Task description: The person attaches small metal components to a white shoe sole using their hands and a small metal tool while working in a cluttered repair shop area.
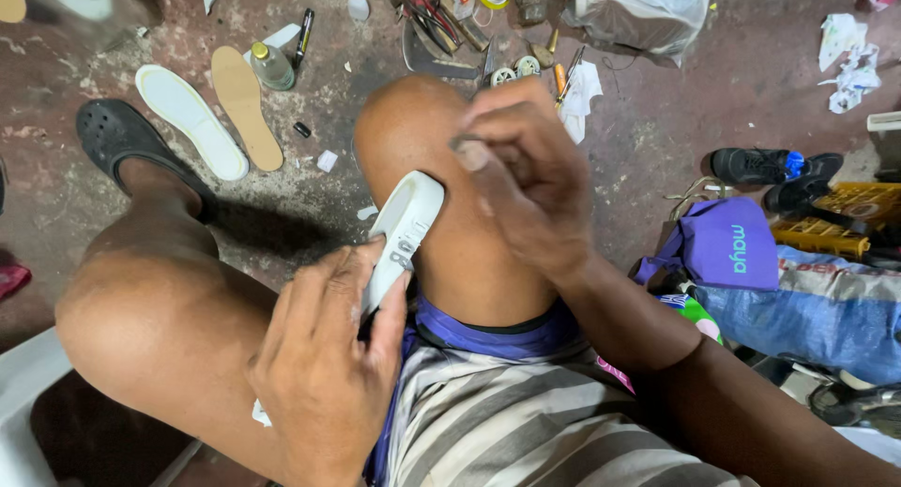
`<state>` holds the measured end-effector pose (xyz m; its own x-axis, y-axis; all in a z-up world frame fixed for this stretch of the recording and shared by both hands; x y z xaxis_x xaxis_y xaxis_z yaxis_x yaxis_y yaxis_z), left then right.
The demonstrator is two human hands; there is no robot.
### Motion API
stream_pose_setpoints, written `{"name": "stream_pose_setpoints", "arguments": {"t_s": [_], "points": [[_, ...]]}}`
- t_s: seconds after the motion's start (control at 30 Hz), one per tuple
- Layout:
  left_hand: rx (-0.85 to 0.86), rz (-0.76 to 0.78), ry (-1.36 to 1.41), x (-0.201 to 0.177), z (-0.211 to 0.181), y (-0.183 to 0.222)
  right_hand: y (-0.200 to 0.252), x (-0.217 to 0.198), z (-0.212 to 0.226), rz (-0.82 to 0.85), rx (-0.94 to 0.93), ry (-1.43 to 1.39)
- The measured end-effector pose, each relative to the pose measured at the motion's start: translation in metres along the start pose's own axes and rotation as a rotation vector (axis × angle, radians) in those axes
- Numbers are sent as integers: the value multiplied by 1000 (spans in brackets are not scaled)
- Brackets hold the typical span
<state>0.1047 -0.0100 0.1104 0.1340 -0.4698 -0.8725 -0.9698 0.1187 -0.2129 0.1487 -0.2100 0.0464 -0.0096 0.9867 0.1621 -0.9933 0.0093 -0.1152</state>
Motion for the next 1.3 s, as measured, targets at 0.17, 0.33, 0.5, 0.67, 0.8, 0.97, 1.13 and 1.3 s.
{"name": "stream_pose_setpoints", "arguments": {"t_s": [0.17,0.33,0.5,0.67,0.8,0.97,1.13,1.3], "points": [[-18,7,35,4,2,3,24,1,22,170,43,196],[-25,10,41,5,-2,6,36,11,4,213,244,-30],[-30,5,29,6,-4,7,42,14,-5,205,274,-119],[-32,13,22,6,-5,8,44,14,-5,176,265,17],[-26,3,26,6,-5,10,44,13,-4,159,270,43],[-23,7,24,7,-5,9,45,14,2,137,211,158],[-33,17,22,6,-5,10,47,18,7,106,150,220],[-17,11,36,6,-5,9,47,22,14,103,47,282]]}}
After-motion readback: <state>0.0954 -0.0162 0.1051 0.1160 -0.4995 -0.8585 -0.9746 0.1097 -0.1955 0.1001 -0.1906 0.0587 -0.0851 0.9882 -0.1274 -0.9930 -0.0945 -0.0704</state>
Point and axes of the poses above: each hand's wrist, its own y-axis away from the middle knuckle, its own x-axis out of the palm, z = x × y, the point moved 5 cm from there along -y, towards the middle knuckle, and after that the axes turned 14 degrees about -y, right-handed, at the moved point
